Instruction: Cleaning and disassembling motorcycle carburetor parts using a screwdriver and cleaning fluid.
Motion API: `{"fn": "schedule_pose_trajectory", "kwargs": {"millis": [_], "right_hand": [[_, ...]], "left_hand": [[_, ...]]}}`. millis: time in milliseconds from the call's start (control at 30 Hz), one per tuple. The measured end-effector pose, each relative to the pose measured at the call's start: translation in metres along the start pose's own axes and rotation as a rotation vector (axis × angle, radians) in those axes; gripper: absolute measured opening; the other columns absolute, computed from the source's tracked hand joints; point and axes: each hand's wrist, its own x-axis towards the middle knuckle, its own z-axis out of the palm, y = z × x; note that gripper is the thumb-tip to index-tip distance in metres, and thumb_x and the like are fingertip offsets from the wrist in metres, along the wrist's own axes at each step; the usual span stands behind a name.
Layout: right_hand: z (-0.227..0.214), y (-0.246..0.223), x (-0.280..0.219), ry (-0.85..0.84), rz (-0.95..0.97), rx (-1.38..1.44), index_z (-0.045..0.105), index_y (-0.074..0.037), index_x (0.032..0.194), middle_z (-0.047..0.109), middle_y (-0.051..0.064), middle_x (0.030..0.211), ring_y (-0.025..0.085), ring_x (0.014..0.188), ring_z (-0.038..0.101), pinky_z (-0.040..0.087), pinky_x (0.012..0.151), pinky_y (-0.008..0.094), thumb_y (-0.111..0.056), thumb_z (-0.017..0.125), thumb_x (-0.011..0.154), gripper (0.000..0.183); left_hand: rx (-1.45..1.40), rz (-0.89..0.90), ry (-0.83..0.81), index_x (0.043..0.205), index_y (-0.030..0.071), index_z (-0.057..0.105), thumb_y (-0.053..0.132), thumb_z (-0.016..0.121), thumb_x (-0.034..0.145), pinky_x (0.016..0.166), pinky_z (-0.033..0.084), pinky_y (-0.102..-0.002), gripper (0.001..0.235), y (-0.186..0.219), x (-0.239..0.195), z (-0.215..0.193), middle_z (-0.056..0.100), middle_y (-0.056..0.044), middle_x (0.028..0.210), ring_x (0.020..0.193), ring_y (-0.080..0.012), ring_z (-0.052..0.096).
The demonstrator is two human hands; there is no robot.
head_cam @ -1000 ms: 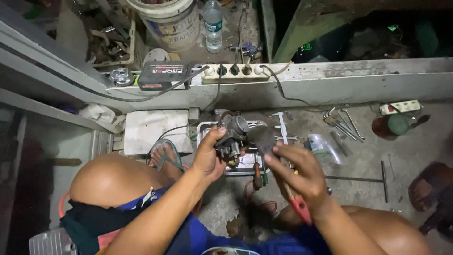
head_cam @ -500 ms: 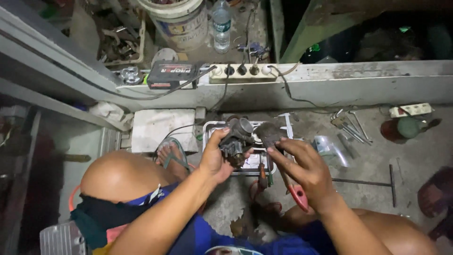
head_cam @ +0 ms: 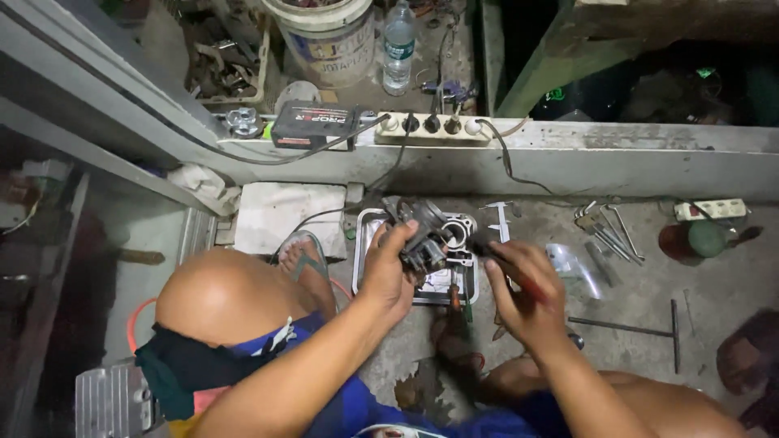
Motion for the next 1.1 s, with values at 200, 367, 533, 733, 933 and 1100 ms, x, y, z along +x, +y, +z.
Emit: {"fn": "schedule_pose_trajectory", "kwargs": {"millis": [200, 367, 533, 733, 933, 1100], "right_hand": [[0.113, 0.041, -0.057, -1.147, 0.486, 0.166, 0.07, 0.0, 0.128, 0.071, 0.026, 0.123, 0.046, 0.12, 0.064, 0.048, 0.105, 0.059, -0.021, 0.064, 0.092, 0.043], [0.154, 0.05, -0.079, -1.184, 0.507, 0.182, 0.07, -0.003, 0.128, 0.072, 0.022, 0.124, 0.041, 0.119, 0.065, 0.048, 0.104, 0.055, -0.025, 0.063, 0.092, 0.042], [0.18, 0.059, -0.095, -1.219, 0.547, 0.19, 0.07, -0.007, 0.127, 0.072, 0.017, 0.125, 0.034, 0.118, 0.065, 0.048, 0.103, 0.05, -0.029, 0.062, 0.093, 0.042], [0.178, 0.071, -0.113, -1.212, 0.657, 0.181, 0.071, -0.011, 0.126, 0.073, 0.01, 0.127, 0.026, 0.116, 0.066, 0.048, 0.103, 0.044, -0.034, 0.06, 0.093, 0.041], [0.161, 0.091, -0.101, -1.198, 0.744, 0.153, 0.071, -0.016, 0.125, 0.074, 0.004, 0.128, 0.018, 0.115, 0.067, 0.048, 0.102, 0.037, -0.039, 0.058, 0.093, 0.041], [0.054, 0.089, -0.04, -1.071, 0.634, -0.101, 0.064, -0.018, 0.136, 0.059, 0.008, 0.143, 0.027, 0.13, 0.058, 0.045, 0.112, 0.045, -0.037, 0.061, 0.094, 0.047]], "left_hand": [[-0.159, -0.008, 0.021, 0.094, 0.011, 0.059, 0.024, 0.081, 0.078, 0.066, 0.06, -0.043, 0.03, 0.019, -0.026, 0.016, 0.064, -0.014, 0.089, 0.081, -0.0308, 0.067], [-0.16, -0.019, -0.035, 0.103, 0.009, 0.061, 0.024, 0.078, 0.079, 0.064, 0.061, -0.046, 0.033, 0.017, -0.038, 0.005, 0.067, -0.016, 0.089, 0.08, -0.0323, 0.071], [-0.162, -0.004, -0.077, 0.105, 0.006, 0.06, 0.022, 0.077, 0.08, 0.067, 0.062, -0.047, 0.033, 0.017, -0.031, -0.011, 0.069, -0.019, 0.092, 0.082, -0.0345, 0.072], [-0.126, -0.006, -0.068, 0.102, 0.008, 0.06, 0.029, 0.08, 0.08, 0.059, 0.061, -0.044, 0.037, 0.008, -0.008, -0.021, 0.07, -0.02, 0.091, 0.08, -0.0351, 0.073], [-0.182, -0.039, -0.029, 0.097, 0.006, 0.064, 0.026, 0.078, 0.082, 0.067, 0.06, -0.044, 0.029, 0.011, 0.017, -0.012, 0.07, -0.018, 0.09, 0.079, -0.0335, 0.071], [-0.19, -0.127, -0.14, 0.113, 0.002, 0.067, 0.025, 0.065, 0.086, 0.059, 0.057, -0.036, 0.035, 0.008, 0.029, 0.003, 0.073, -0.017, 0.095, 0.078, -0.0325, 0.072]]}}
